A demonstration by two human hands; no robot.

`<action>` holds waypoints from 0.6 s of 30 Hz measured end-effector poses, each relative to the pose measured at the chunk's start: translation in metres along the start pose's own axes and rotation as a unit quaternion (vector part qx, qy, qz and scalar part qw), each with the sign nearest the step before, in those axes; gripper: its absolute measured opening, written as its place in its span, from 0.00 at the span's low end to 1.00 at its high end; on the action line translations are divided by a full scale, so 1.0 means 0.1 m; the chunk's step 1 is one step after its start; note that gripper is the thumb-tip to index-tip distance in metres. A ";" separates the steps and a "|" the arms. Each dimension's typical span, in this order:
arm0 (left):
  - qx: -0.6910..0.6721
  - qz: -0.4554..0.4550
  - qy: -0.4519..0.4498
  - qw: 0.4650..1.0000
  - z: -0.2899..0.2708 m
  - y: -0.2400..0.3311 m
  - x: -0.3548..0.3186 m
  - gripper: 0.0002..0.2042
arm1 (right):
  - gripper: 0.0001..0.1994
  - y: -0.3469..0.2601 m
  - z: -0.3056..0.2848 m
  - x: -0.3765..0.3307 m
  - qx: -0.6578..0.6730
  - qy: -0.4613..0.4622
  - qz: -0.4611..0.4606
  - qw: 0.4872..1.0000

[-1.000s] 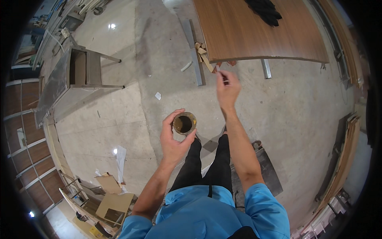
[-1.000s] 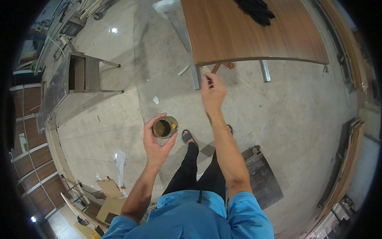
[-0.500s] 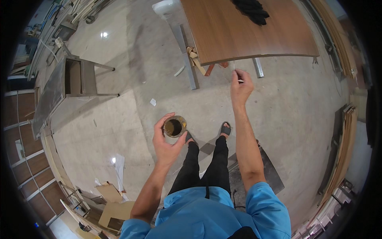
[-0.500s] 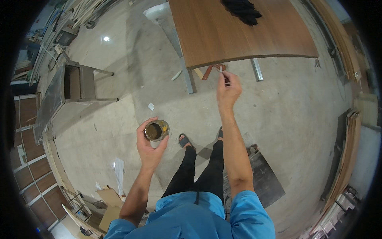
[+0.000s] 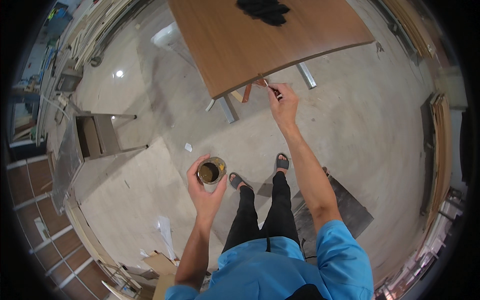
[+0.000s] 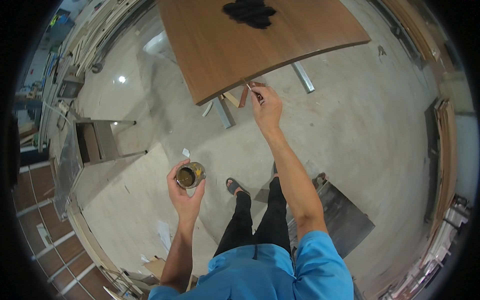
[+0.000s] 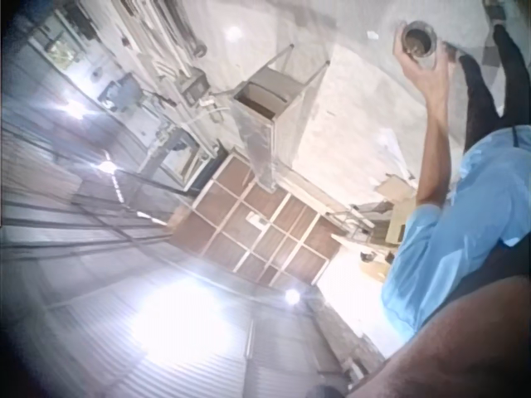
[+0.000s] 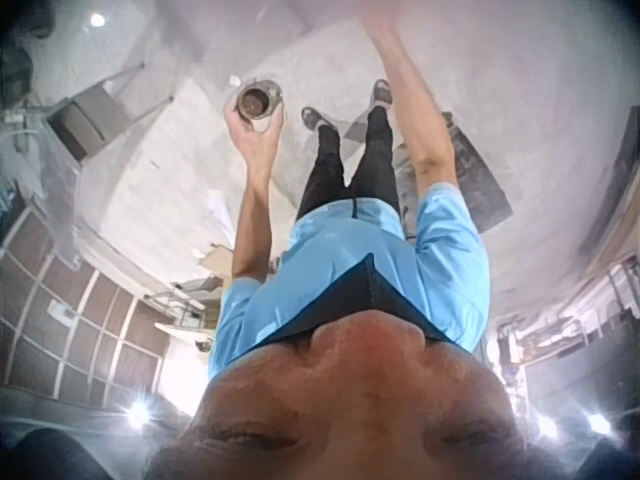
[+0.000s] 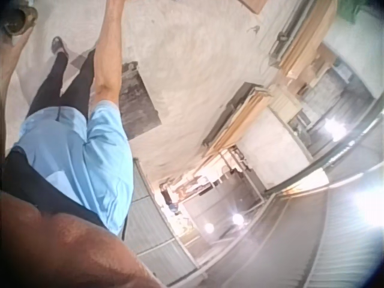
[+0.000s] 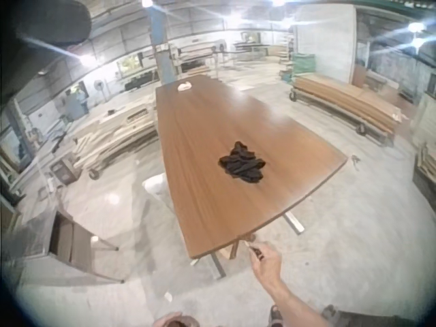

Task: The person applies a liquid finish to a large wooden tabletop using a small brush and a black cloth. They repeatedly dip the brush into a small container, apply the finish along the edges and surface, and wipe the area with the cloth. The person moves around the table to reach different sections.

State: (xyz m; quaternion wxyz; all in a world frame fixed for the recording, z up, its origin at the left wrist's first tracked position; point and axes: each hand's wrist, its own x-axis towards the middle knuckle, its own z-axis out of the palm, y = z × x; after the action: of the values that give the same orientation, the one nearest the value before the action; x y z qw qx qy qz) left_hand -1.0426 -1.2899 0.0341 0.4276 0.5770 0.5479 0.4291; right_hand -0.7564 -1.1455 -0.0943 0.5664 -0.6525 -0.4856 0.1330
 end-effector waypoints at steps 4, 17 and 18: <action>0.041 -0.016 -0.013 0.999 0.13 0.08 0.05 0.36 | 0.05 0.31 -0.30 0.36 -0.051 0.067 -0.002 0.996; 0.065 0.015 -0.031 0.997 0.65 0.24 0.19 0.37 | 0.04 0.85 -1.04 0.99 -0.087 0.072 0.010 0.994; 0.070 0.024 -0.033 0.997 0.68 0.26 0.20 0.37 | 0.04 0.96 -1.13 1.11 -0.099 0.101 0.020 0.990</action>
State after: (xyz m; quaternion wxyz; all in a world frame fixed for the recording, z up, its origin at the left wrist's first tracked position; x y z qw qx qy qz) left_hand -0.9692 -1.2721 0.0416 0.3937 0.6319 0.5485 0.3806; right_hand -0.5741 -1.1162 -0.0992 0.5423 -0.7249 -0.4238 0.0285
